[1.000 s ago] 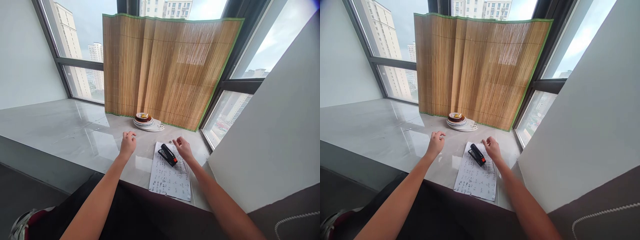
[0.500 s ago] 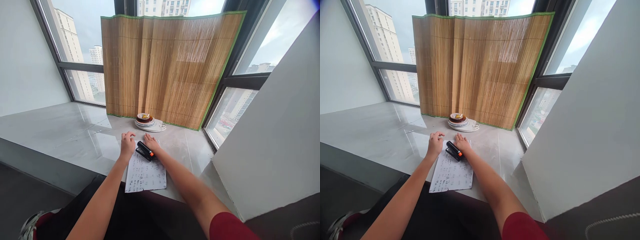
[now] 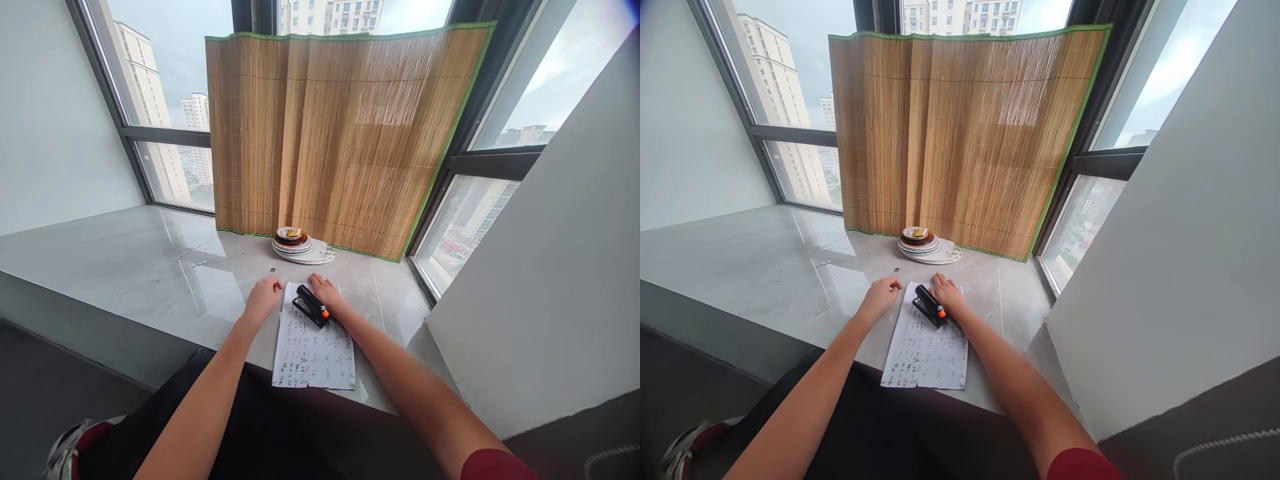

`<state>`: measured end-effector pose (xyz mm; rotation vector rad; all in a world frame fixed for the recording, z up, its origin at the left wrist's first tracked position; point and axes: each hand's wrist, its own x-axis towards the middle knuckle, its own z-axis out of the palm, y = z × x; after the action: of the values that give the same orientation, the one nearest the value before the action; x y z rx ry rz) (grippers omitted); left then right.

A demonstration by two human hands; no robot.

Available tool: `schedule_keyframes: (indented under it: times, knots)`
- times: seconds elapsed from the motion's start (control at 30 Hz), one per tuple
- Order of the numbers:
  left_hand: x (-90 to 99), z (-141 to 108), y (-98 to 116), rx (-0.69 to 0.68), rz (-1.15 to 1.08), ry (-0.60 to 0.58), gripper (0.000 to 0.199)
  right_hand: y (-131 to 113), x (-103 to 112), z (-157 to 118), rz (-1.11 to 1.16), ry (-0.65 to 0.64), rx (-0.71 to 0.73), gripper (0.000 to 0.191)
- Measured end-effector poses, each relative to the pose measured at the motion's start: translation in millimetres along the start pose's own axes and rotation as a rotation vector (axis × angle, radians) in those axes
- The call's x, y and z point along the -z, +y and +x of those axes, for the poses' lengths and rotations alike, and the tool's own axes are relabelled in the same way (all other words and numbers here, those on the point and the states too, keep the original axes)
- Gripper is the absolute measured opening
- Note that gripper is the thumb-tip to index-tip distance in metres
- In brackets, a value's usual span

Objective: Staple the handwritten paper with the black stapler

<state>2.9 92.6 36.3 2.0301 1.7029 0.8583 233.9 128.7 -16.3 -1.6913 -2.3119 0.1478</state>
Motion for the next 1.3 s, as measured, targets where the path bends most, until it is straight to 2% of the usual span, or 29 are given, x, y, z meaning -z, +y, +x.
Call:
schedule_keyframes:
  times: [0.1,0.23,0.33,0.4,0.5,0.57,0.63,0.7,0.87,1.03,1.13,1.23,1.3]
  knots:
    - [-5.5,-2,-5,-0.081,0.073,-0.121,0.026,8,0,-6,0.024,0.031,-0.001,0.048]
    - [-12.0,-2,-11,-0.160,0.097,-0.259,0.039,3,0,-2,0.066,0.079,0.000,0.043]
    - [-13.6,-2,-14,-0.132,0.147,-0.319,0.049,-2,9,-1,0.106,0.141,0.005,0.037]
    - [-13.0,-3,-14,-0.092,0.182,-0.341,0.050,-3,19,-9,0.147,0.233,-0.012,0.031]
    - [-11.2,-4,-12,-0.069,0.192,-0.362,0.051,-5,35,-36,0.318,0.347,-0.004,0.038]
    - [-10.7,-4,-12,-0.063,0.181,-0.369,0.052,-7,40,-59,0.457,0.240,0.105,0.034]
    - [-11.2,-3,-15,-0.052,0.155,-0.368,0.052,-10,42,-78,0.472,0.163,0.181,0.028]
    - [-12.4,-2,-20,-0.038,0.123,-0.360,0.052,-11,40,-89,0.449,0.182,0.211,0.028]
    - [-14.8,3,-32,-0.029,0.049,-0.352,0.051,-2,34,-85,0.549,0.364,0.177,0.027]
    - [-14.8,6,-34,-0.032,0.062,-0.373,0.051,5,36,-74,0.643,0.375,0.139,0.029]
    - [-13.7,5,-32,-0.041,0.068,-0.373,0.051,6,40,-76,0.702,0.493,0.083,0.026]
    - [-12.7,4,-30,-0.039,0.054,-0.359,0.049,9,42,-79,0.715,0.605,-0.035,0.044]
    - [-12.4,5,-29,-0.029,0.044,-0.352,0.049,13,42,-80,0.705,0.575,-0.079,0.049]
